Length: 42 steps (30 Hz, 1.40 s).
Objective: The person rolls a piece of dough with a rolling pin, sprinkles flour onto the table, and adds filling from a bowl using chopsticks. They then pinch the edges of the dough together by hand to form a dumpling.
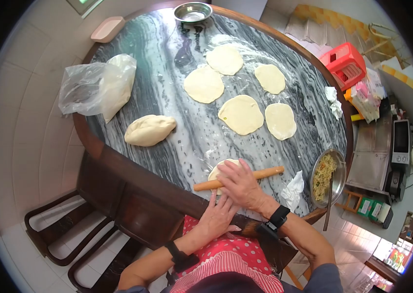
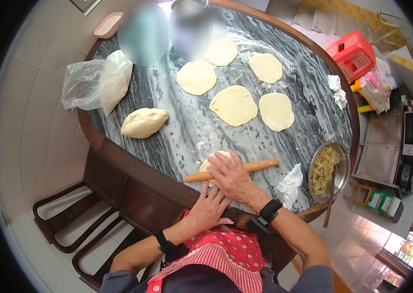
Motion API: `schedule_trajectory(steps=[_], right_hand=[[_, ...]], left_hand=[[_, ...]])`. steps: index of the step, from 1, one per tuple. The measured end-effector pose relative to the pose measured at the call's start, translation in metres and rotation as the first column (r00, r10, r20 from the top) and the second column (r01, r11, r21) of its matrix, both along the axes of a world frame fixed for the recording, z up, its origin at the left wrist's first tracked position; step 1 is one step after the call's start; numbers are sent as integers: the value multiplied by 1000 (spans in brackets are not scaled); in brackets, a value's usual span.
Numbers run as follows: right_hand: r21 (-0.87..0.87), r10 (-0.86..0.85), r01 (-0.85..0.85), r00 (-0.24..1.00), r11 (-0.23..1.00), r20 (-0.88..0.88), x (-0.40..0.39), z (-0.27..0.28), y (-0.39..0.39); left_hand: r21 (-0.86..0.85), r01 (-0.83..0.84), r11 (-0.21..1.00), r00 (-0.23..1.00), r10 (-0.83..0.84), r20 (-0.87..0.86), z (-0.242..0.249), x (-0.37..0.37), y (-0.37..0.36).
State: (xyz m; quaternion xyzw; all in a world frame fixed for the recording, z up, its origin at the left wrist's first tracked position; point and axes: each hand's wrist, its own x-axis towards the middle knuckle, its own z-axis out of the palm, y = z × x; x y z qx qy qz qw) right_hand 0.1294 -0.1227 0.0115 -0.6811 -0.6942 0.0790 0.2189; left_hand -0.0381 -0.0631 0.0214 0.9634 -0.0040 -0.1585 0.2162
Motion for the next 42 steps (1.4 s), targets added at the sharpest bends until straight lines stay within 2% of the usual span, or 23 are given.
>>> schedule_trajectory(steps=[1,5,7,9,11,13,14,15,17,20,22,25,27,30,31,32,33,35,36,37,39,40,42], right_hand=[[-29,-3,5,997,1000,74,-4,5,4],[-74,-58,71,984,995,166,2,-7,42],[-45,-313,335,914,941,258,15,-4,72],[-47,-321,345,910,938,262,19,-8,78],[-52,-335,363,900,930,278,17,-9,71],[-140,-183,215,960,967,210,1,-9,50],[-102,-110,132,974,986,201,2,-13,43],[-103,-103,126,973,987,206,6,-13,48],[-40,-293,318,910,947,294,19,-14,65],[-21,-385,412,867,911,317,30,-19,77],[-38,-334,358,899,933,282,21,-23,64],[-72,-276,301,931,951,238,24,-23,67],[32,-432,436,876,899,212,40,-22,85],[60,-487,485,855,873,179,55,-5,82],[60,-495,493,850,868,181,58,2,74],[-6,-474,476,877,880,76,60,10,60],[-65,-455,453,890,889,-30,61,14,47],[-90,-428,426,904,900,-6,56,12,17],[-115,-392,390,920,914,10,55,12,10],[-112,-413,412,910,904,12,57,11,8],[-149,-449,440,893,885,-28,59,9,4],[-144,-478,470,878,871,-29,60,7,5],[-160,-474,458,877,874,-81,57,3,6]], left_hand=[[0,-10,1000,1000,10,5,0,-1,-1],[-8,-56,998,997,56,59,4,0,-3],[7,-86,996,991,85,106,8,0,-1],[73,-16,997,1000,15,15,12,1,0],[37,-57,998,997,55,55,7,-1,-5],[2,-103,995,990,102,94,4,-2,-5],[4,-98,995,992,98,76,4,-2,-6],[5,-91,996,994,91,57,5,-1,-6],[9,-112,994,985,110,135,6,-1,-6],[79,-58,995,997,53,63,10,-2,-5],[10,-103,995,987,101,123,8,-5,-7],[28,-85,996,988,81,131,11,-5,-5],[53,-43,998,994,38,103,15,-3,0],[-57,-93,994,970,103,218,17,0,10],[-254,-157,954,942,222,251,15,2,16],[-443,-201,874,905,339,257,12,5,24],[-442,-187,877,909,325,262,6,5,34],[-512,-373,774,817,535,215,-4,9,53],[-471,-448,760,752,605,261,-1,19,62],[-471,-428,771,766,586,264,-1,30,71],[-326,-485,811,744,579,334,-8,49,84],[-305,-432,848,746,527,407,-11,59,87],[-275,-405,872,800,484,356,-7,74,84]])
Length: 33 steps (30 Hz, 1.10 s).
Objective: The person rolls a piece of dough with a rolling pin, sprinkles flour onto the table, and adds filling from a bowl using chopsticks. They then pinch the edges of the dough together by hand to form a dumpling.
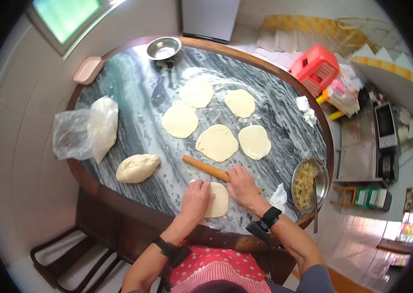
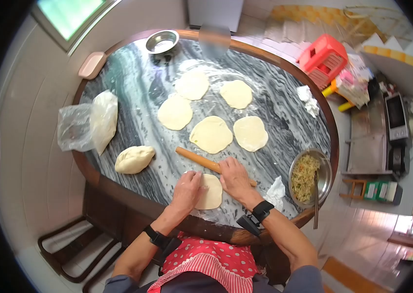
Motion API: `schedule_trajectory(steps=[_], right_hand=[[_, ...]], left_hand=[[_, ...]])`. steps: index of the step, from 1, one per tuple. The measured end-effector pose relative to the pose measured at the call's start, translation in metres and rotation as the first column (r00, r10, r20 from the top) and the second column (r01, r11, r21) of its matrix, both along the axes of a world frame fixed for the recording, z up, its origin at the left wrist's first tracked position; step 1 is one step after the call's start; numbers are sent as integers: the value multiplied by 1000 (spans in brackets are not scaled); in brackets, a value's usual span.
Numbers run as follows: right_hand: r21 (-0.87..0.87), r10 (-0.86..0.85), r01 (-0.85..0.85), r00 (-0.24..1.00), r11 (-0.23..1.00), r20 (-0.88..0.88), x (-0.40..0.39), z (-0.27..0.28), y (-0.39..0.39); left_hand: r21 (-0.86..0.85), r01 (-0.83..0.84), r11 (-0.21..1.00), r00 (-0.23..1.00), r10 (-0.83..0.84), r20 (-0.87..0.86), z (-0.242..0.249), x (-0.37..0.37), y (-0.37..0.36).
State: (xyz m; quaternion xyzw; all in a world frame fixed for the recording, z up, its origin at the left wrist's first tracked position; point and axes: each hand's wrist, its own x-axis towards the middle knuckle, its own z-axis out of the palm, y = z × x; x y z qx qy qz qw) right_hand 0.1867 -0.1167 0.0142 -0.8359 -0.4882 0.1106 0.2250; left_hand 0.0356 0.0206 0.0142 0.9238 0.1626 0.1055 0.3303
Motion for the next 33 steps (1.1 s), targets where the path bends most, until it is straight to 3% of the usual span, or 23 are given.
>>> schedule_trajectory(steps=[2,4,6,9,11,13,14,16,17,19,21,23,25,27,28,30,31,33], right_hand=[[25,-141,144,986,989,-93,-5,9,-5],[43,-273,286,943,957,-188,-12,17,-13],[-37,-463,485,806,874,-369,-21,22,-30],[-183,-558,548,665,816,-496,-36,26,-50],[-133,-541,567,652,813,-531,-49,26,-58],[-84,-517,580,640,810,-568,-60,22,-62],[11,-437,562,656,827,-616,-64,18,-64],[109,-362,557,663,824,-655,-70,7,-66],[167,-324,553,678,816,-659,-73,-1,-68],[232,-283,546,697,805,-659,-74,7,-66],[-93,-275,546,261,832,-926,-75,26,-68],[-154,-305,520,219,840,-927,-73,38,-64],[-218,-340,490,175,844,-924,-70,44,-57],[-87,-302,471,403,878,-864,-63,49,-40],[-82,-292,462,407,883,-866,-61,48,-29],[248,-230,461,756,852,-614,-59,44,-9],[252,-218,450,758,857,-614,-59,45,-3],[305,-185,413,803,858,-567,-59,47,7]], left_hand=[[7,42,999,997,-42,-66,1,10,0],[-65,-19,998,974,4,-225,-1,17,2],[-87,29,996,960,-52,-275,3,22,8],[-96,126,987,949,-148,-279,5,26,14],[-82,189,979,950,-203,-237,2,27,14],[-377,112,920,904,-251,-345,1,23,11],[-374,122,920,901,-260,-348,2,22,11],[-788,9,615,937,-280,-208,14,21,10],[-788,15,616,933,-291,-210,23,20,11],[-965,-6,261,877,-463,-131,42,23,16],[-956,17,292,871,-474,-129,48,16,26],[-946,38,321,871,-475,-126,57,11,39],[-808,81,584,862,-448,-237,68,8,56],[-770,121,626,916,-370,-158,68,4,70],[-674,184,715,942,-324,-88,70,2,78],[-514,241,823,966,-254,46,76,-1,87],[-511,232,828,969,-243,46,76,-5,88],[-285,305,909,952,-288,100,71,-17,91]])
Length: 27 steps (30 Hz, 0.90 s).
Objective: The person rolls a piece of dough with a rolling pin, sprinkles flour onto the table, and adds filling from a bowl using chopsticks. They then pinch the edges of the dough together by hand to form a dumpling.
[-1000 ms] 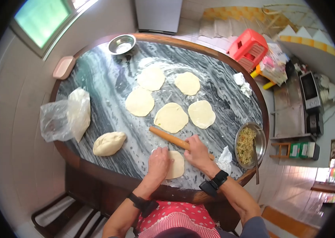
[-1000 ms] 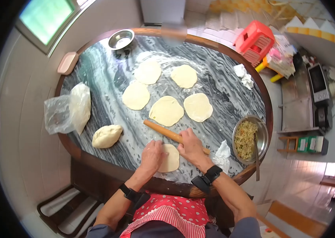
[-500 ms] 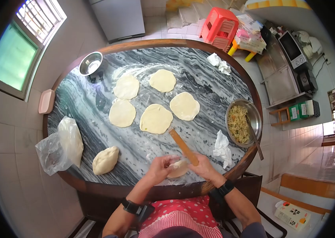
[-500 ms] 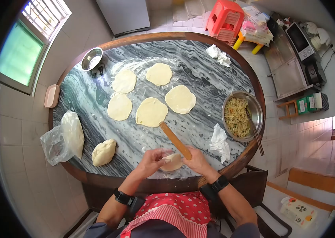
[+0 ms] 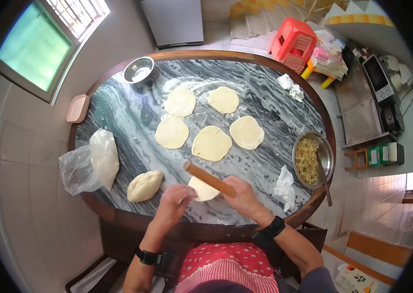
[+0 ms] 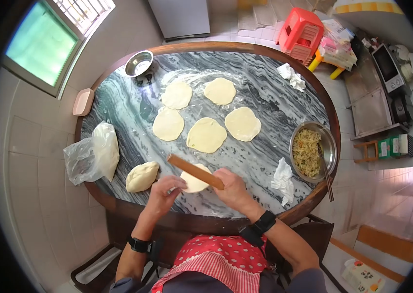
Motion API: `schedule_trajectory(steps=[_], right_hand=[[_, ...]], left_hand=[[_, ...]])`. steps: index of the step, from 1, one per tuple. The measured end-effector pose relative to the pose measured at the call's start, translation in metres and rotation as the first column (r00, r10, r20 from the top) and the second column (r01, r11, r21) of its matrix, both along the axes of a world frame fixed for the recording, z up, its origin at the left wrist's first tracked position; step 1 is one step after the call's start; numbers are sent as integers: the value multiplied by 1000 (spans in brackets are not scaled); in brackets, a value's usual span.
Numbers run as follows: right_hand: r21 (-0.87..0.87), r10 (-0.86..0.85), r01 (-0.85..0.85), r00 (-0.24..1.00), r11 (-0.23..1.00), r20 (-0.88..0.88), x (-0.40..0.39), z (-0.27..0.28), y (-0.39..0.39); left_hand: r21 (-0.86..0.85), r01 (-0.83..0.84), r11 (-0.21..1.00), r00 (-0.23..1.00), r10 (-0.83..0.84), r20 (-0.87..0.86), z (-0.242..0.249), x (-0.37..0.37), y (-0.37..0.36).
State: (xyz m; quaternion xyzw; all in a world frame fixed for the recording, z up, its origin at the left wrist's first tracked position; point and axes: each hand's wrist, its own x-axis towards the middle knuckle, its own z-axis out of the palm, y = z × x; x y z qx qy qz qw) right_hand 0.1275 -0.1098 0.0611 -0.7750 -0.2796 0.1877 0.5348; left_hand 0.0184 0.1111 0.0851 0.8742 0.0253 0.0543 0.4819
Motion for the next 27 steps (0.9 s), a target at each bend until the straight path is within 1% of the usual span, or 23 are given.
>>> schedule_trajectory(steps=[1,2,3,4,6,7,8,9,10,11,12,13,14,16,17,19,20,21,23,24,25,26,27], right_hand=[[0,14,-14,1000,1000,-4,-2,-7,-4],[-125,107,-97,992,987,69,-7,-19,-15],[-257,221,-184,967,949,125,-10,-26,-21],[-261,237,-199,964,944,121,-10,-22,-25],[-370,208,-139,966,919,154,-11,-7,-32],[-349,225,-146,954,926,197,-6,-4,-32],[-350,242,-165,951,922,192,0,-3,-28],[-338,305,-211,917,917,255,5,-3,-23],[-330,361,-254,877,909,318,7,-4,-20],[-331,370,-265,874,906,314,5,-8,-18],[-343,438,-316,814,885,381,1,-15,-15],[-360,499,-361,744,860,444,-1,-22,-13],[-363,505,-367,742,857,440,-2,-27,-13],[-377,552,-407,669,832,497,-2,-35,-12],[-379,558,-413,669,828,491,-1,-38,-13],[-402,596,-440,619,803,511,3,-42,-19],[-405,599,-442,620,800,506,5,-43,-20],[-399,583,-425,602,813,546,7,-42,-20],[-384,562,-411,582,827,588,11,-44,-13],[-364,507,-353,594,862,624,14,-45,-8],[-344,452,-293,603,892,657,14,-45,-6],[-346,455,-295,604,890,654,14,-45,-2],[-351,418,-239,643,905,642,13,-44,2]], left_hand=[[34,57,998,998,-56,-32,-6,-9,0],[32,42,999,998,-41,-37,-13,-23,-7],[214,59,975,998,-57,-15,-22,-44,-19],[392,82,916,996,-91,5,-30,-57,-29],[338,36,940,999,-29,-25,-37,-71,-31],[282,-137,950,990,142,0,-36,-75,-35],[226,-309,924,950,313,18,-36,-78,-37],[130,-424,896,905,426,16,-40,-79,-40],[131,-434,891,900,436,12,-34,-73,-42],[230,-474,850,879,469,81,-26,-62,-42],[323,-511,796,858,490,151,-21,-55,-41],[418,-407,812,906,417,72,-30,-53,-40],[416,-411,811,904,422,69,-41,-52,-43],[565,-237,791,917,374,-139,-65,-50,-51],[537,-206,818,895,380,-235,-76,-53,-52],[549,-197,812,880,394,-266,-76,-57,-58],[565,-192,802,865,411,-289,-75,-58,-60],[564,-190,804,862,411,-296,-78,-57,-62],[598,-252,760,864,456,-215,-86,-56,-60],[599,-252,760,863,457,-217,-88,-52,-56],[596,-289,749,865,471,-173,-89,-43,-49],[591,-326,738,864,486,-130,-91,-34,-42],[593,-329,735,867,484,-119,-95,-27,-36]])
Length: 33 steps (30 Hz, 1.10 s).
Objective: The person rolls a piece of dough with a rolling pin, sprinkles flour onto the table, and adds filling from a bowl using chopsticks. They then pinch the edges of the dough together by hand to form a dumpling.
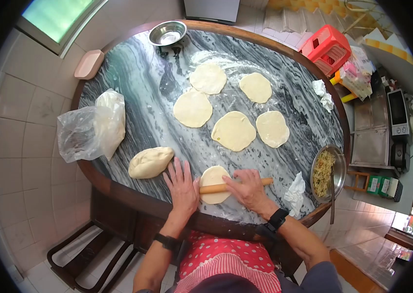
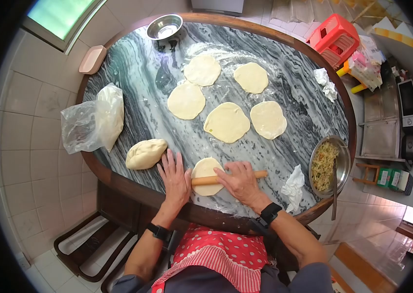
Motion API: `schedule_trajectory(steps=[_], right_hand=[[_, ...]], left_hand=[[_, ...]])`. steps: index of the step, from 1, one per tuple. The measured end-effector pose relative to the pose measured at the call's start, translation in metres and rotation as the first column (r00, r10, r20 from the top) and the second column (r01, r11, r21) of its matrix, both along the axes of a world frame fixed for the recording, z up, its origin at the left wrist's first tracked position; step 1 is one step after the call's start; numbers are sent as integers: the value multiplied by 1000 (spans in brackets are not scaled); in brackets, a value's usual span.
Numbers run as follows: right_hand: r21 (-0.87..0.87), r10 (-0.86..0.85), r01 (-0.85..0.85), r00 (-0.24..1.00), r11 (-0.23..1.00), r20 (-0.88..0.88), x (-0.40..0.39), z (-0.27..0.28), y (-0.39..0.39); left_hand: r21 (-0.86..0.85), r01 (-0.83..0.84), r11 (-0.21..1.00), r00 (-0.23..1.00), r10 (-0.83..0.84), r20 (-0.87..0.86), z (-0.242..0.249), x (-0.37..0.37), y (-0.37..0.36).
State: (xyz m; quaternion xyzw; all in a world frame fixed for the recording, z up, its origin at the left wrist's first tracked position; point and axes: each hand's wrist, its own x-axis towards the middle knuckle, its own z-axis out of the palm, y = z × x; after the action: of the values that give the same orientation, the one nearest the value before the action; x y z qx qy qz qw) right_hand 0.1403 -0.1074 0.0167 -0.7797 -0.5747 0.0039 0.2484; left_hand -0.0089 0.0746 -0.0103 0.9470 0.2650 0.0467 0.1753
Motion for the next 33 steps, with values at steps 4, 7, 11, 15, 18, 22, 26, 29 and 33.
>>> schedule_trajectory(steps=[4,7,11,15,18,22,26,29,33], right_hand=[[3,-7,7,1000,1000,-27,2,-2,1],[27,-21,21,1000,999,-6,12,-6,12],[31,-86,87,996,996,-12,17,-7,26],[-13,-56,55,998,998,-43,1,-5,2],[-35,-50,49,998,998,-37,3,-7,5],[-55,-131,131,991,990,3,16,-5,26],[-63,-135,131,989,989,-59,1,-8,8],[-87,-137,132,989,987,-50,-1,-7,3],[-90,-224,219,973,972,-56,2,-9,19]], left_hand=[[-6,0,1000,1000,0,0,3,3,0],[34,32,999,999,-34,34,2,-3,-6],[81,-28,996,994,19,111,0,9,3],[105,21,994,993,-33,116,4,0,2],[98,-7,995,987,-9,161,5,11,3],[198,-29,980,990,0,144,13,32,15],[178,134,975,976,-161,146,15,-2,-9],[23,252,967,967,-253,42,22,-24,-35],[-121,262,957,957,-274,-94,24,-2,-21]])
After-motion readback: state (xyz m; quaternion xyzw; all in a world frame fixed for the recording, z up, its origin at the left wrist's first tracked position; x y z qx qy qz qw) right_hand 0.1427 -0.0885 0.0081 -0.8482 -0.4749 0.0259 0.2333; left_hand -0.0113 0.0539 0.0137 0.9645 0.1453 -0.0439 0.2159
